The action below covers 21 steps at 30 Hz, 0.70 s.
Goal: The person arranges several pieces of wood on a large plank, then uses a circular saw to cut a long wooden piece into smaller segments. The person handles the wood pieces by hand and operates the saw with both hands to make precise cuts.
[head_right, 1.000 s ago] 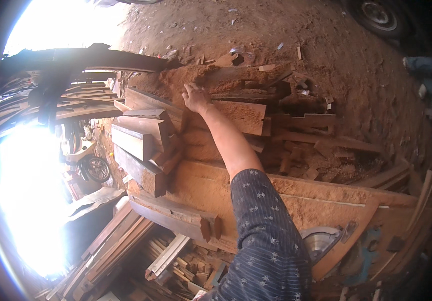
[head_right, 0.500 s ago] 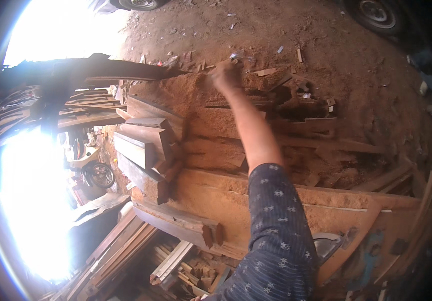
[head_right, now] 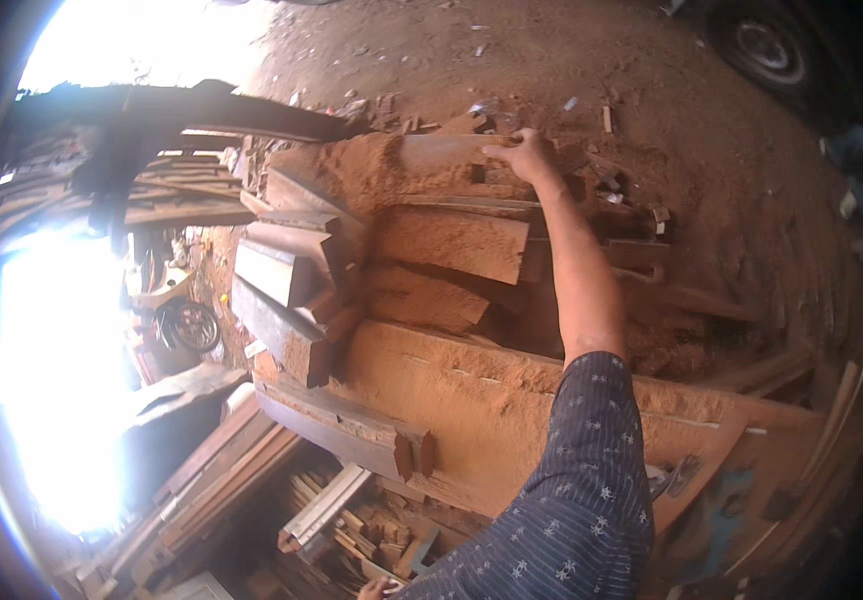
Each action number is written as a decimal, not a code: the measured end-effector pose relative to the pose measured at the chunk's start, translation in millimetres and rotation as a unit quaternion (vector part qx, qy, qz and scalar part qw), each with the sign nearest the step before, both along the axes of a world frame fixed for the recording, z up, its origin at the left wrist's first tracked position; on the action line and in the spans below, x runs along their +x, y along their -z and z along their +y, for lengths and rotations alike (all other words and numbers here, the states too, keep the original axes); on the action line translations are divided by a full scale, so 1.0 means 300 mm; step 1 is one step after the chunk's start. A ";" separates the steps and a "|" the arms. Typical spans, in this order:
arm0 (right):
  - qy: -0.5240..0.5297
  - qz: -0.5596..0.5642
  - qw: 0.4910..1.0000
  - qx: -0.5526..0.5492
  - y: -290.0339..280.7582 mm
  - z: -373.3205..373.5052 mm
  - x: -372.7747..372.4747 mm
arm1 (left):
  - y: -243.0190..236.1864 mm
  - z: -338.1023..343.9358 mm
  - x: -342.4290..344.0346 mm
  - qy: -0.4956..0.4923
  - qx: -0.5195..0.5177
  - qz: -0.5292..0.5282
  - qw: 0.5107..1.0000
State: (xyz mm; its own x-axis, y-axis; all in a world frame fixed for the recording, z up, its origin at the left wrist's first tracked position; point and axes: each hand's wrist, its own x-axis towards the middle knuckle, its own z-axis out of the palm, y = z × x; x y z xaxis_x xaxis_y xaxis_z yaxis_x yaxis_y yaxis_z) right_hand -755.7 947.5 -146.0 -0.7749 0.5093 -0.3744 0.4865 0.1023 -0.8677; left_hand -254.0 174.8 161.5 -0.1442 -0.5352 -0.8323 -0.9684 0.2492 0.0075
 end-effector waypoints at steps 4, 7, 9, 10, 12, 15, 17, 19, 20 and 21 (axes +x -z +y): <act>0.075 0.079 0.990 0.085 0.241 0.093 0.042 | -0.049 -0.078 -0.121 0.008 0.013 0.028 0.999; 0.080 0.007 0.986 0.143 0.123 -0.069 0.027 | -0.070 -0.042 0.000 -0.042 0.040 0.026 0.998; 0.080 0.090 0.968 0.220 -0.081 -0.239 0.071 | -0.023 -0.026 0.120 -0.009 0.000 0.066 0.998; 0.063 0.144 0.956 0.248 -0.151 -0.312 0.098 | -0.014 -0.019 0.151 0.045 0.003 0.070 0.997; -0.019 0.167 0.959 0.229 -0.298 -0.473 0.181 | -0.018 -0.028 0.216 0.126 0.016 0.083 0.988; -0.142 0.165 0.968 0.124 -0.533 -0.764 0.308 | 0.006 -0.023 0.277 0.104 0.017 0.125 0.987; -0.253 0.118 0.957 0.077 -0.666 -0.973 0.389 | 0.006 -0.021 0.292 0.028 -0.015 0.102 0.994; -0.355 0.148 0.919 0.087 -0.703 -1.191 0.466 | 0.006 -0.028 0.315 -0.026 -0.019 0.172 0.984; -0.426 0.114 0.894 0.081 -0.779 -1.313 0.525 | 0.012 -0.015 0.377 -0.056 -0.023 0.194 0.979; -0.487 0.081 0.866 0.079 -0.860 -1.416 0.575 | 0.023 -0.010 0.426 -0.062 -0.024 0.206 0.976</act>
State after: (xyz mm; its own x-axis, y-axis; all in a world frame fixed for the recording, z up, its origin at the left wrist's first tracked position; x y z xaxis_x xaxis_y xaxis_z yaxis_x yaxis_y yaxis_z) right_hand -583.1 522.8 112.1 -0.9018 -0.3800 -0.2057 -0.0241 0.5196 -0.8541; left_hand -126.1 171.7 154.7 -0.3923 -0.6075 -0.6907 -0.9086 0.1392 0.3937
